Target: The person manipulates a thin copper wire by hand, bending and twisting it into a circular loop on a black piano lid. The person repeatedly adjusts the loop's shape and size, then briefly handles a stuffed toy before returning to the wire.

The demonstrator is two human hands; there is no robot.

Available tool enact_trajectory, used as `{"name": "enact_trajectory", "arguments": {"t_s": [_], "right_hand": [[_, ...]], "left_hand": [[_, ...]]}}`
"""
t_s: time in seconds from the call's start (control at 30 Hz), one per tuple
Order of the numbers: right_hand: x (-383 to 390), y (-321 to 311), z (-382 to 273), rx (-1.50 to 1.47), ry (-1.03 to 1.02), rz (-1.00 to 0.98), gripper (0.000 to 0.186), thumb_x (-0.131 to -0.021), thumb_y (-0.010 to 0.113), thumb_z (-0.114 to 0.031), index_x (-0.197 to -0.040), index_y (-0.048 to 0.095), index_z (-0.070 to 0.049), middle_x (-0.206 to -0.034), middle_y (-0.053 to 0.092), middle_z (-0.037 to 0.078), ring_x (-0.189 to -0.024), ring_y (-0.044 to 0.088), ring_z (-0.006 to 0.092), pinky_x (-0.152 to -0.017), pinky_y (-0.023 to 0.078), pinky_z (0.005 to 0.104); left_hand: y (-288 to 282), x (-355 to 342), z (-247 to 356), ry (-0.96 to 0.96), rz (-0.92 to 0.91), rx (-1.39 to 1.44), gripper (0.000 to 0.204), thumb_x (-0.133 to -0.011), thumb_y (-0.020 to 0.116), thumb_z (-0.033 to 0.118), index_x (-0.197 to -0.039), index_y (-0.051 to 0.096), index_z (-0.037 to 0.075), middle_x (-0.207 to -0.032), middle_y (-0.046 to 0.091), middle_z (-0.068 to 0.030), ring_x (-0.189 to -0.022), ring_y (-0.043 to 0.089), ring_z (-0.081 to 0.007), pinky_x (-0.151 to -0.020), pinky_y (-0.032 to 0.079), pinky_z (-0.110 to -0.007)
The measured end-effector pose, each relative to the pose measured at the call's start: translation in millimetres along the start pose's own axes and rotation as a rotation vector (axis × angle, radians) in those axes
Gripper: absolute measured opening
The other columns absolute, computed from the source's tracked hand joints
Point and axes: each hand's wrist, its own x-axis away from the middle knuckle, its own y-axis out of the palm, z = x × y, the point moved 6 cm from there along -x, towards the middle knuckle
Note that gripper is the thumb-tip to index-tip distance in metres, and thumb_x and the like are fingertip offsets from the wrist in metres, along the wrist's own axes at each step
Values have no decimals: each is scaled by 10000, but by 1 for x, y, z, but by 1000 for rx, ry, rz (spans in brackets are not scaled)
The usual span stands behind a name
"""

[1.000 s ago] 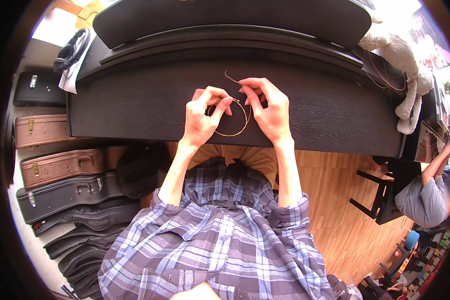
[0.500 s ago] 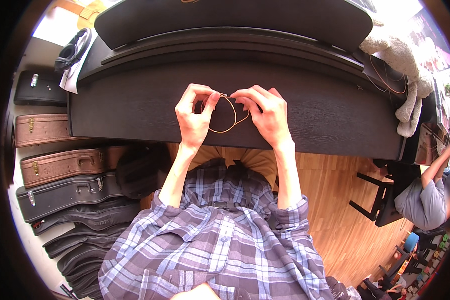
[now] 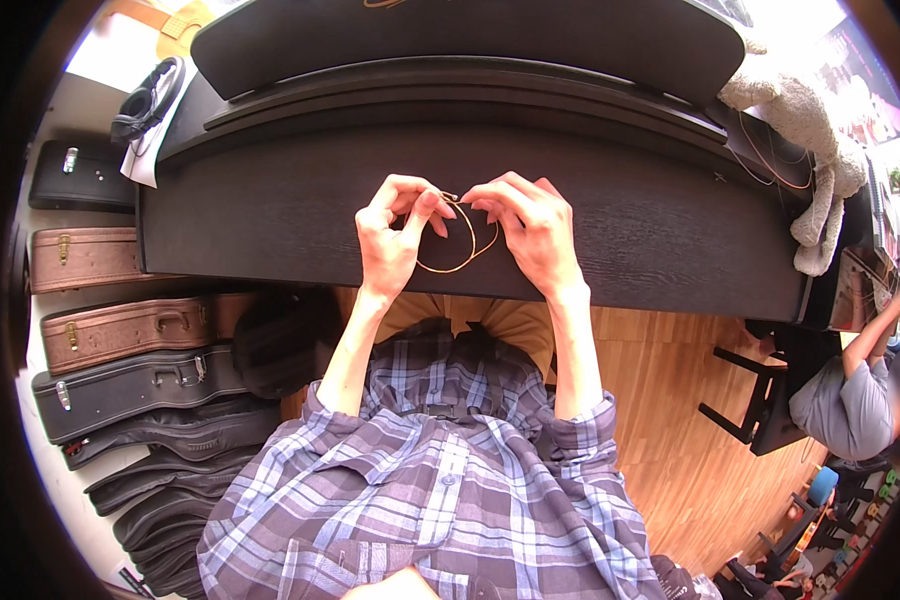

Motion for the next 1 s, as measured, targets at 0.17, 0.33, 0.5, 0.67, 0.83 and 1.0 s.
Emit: {"name": "enact_trajectory", "arguments": {"t_s": [0.17, 0.33, 0.5, 0.67, 0.83, 1.0], "right_hand": [[1, 0, 0, -11, -10, -9, 143, -923, 689, 16, -995, 752, -90, -862, 724, 32, -682, 703, 139, -727, 506, 299], [2, 2, 5, -234, 79, 25, 174, -925, 658, 54, -1015, 759, -56, -904, 737, 39, -729, 725, 155, -689, 576, 273], [4, 2, 5, -293, 141, 49, 184, -940, 680, 77, -1059, 740, -50, -898, 739, 48, -741, 713, 143, -678, 575, 253], [6, 4, 7, -315, 172, 53, 206, -952, 688, 51, -1111, 735, -72, -902, 744, 48, -744, 716, 139, -682, 567, 257], [4, 6, 6, -162, 40, -27, 248, -959, 672, 26, -1145, 744, -123, -924, 747, 31, -758, 738, 151, -699, 589, 290], [4, 6, 4, -304, 68, 44, 287, -987, 655, 2, -1253, 685, -100, -914, 752, 40, -766, 742, 161, -724, 581, 297]], "left_hand": [[-2, 0, -1, -16, 17, 34, 138, -1035, 685, 127, -1004, 663, -5, -823, 770, -95, -654, 693, -103, -609, 538, -231], [-2, -1, -3, -53, 14, 94, 145, -1032, 690, 133, -999, 669, -7, -824, 772, -97, -642, 690, -103, -586, 532, -234], [4, 0, -1, -38, -50, -99, 136, -1009, 722, 138, -977, 699, 7, -790, 770, -74, -624, 686, -92, -567, 518, -228], [6, -1, 0, -27, -62, -198, 114, -984, 751, 145, -987, 721, 36, -753, 768, -60, -614, 696, -96, -569, 518, -234], [7, 0, 2, 27, -73, -236, 126, -995, 741, 133, -994, 716, 9, -768, 765, -68, -619, 688, -91, -566, 499, -221], [5, -1, 1, -5, -66, -238, 139, -990, 750, 148, -992, 717, 12, -750, 759, -67, -608, 683, -88, -566, 497, -219]]}}
